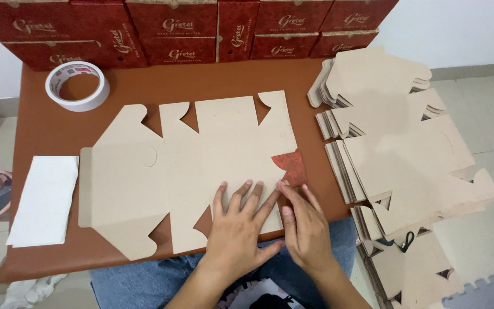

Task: Manually folding and assembling a decorative cardboard box from a flat pre-cut template

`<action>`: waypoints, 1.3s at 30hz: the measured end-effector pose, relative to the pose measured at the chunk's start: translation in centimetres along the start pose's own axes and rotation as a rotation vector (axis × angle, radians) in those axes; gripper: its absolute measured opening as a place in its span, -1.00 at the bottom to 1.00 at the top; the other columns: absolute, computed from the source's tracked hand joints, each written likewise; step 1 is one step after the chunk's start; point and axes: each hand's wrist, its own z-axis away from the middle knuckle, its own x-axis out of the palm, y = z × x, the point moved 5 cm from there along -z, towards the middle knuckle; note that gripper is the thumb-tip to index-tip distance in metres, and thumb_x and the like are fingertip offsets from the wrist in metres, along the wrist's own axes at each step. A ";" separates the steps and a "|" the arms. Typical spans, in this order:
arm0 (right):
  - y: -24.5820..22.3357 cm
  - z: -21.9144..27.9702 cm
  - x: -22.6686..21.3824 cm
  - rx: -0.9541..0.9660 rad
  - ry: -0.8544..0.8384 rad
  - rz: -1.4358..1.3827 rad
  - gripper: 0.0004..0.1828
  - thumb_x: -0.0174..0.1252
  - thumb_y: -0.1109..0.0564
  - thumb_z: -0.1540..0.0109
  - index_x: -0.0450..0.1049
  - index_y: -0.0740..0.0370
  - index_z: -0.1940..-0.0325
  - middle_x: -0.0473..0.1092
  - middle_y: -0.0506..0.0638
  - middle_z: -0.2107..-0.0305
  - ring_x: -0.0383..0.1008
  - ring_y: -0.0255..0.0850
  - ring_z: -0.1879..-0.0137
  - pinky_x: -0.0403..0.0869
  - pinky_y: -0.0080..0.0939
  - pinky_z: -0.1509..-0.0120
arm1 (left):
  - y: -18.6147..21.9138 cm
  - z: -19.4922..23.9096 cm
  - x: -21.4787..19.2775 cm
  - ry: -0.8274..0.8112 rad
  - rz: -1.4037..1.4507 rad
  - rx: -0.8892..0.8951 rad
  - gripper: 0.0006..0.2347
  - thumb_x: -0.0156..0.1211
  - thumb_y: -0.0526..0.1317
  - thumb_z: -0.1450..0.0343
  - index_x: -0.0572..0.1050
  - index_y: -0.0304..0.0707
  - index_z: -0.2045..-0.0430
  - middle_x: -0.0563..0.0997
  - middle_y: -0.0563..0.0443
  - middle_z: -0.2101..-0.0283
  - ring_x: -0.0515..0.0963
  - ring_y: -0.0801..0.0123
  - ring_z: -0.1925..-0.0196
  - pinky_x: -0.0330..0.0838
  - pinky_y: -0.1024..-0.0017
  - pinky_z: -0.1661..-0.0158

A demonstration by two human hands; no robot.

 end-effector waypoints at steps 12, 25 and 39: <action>2.5 0.2 -1.6 0.026 0.114 0.218 -0.67 0.03 0.31 -0.27 0.45 0.41 -0.12 0.54 0.18 0.01 0.57 -0.13 -0.10 0.34 -0.04 -0.36 | -0.3 -0.6 -2.1 -0.109 0.011 -0.024 -0.14 0.47 0.01 -0.15 0.17 -0.10 -0.39 0.37 -0.26 -0.27 0.22 -0.07 -0.37 -0.10 -0.24 -0.27; 3.0 2.0 0.0 -0.076 -0.185 0.468 -0.37 -0.39 -0.43 -0.33 0.11 -0.51 -0.49 0.26 0.16 -0.22 0.21 0.08 -0.46 0.05 0.22 -0.50 | -4.7 -1.9 -9.0 -0.092 -0.007 -0.260 -0.56 0.34 -0.31 -0.29 0.47 -0.36 -0.09 0.60 -0.29 0.09 0.61 -0.13 0.00 0.51 0.10 0.05; -2.7 1.9 4.7 -0.185 -0.210 0.455 -0.43 -0.24 -0.29 -0.39 0.27 -0.15 -0.43 0.09 0.20 -0.42 -0.12 0.15 -0.60 -0.17 0.30 -0.56 | -6.3 1.4 -8.7 -0.084 0.025 -0.203 -0.67 -0.02 -0.45 -0.33 0.66 -0.11 0.17 0.63 0.01 -0.02 0.52 0.21 -0.06 0.18 0.28 -0.11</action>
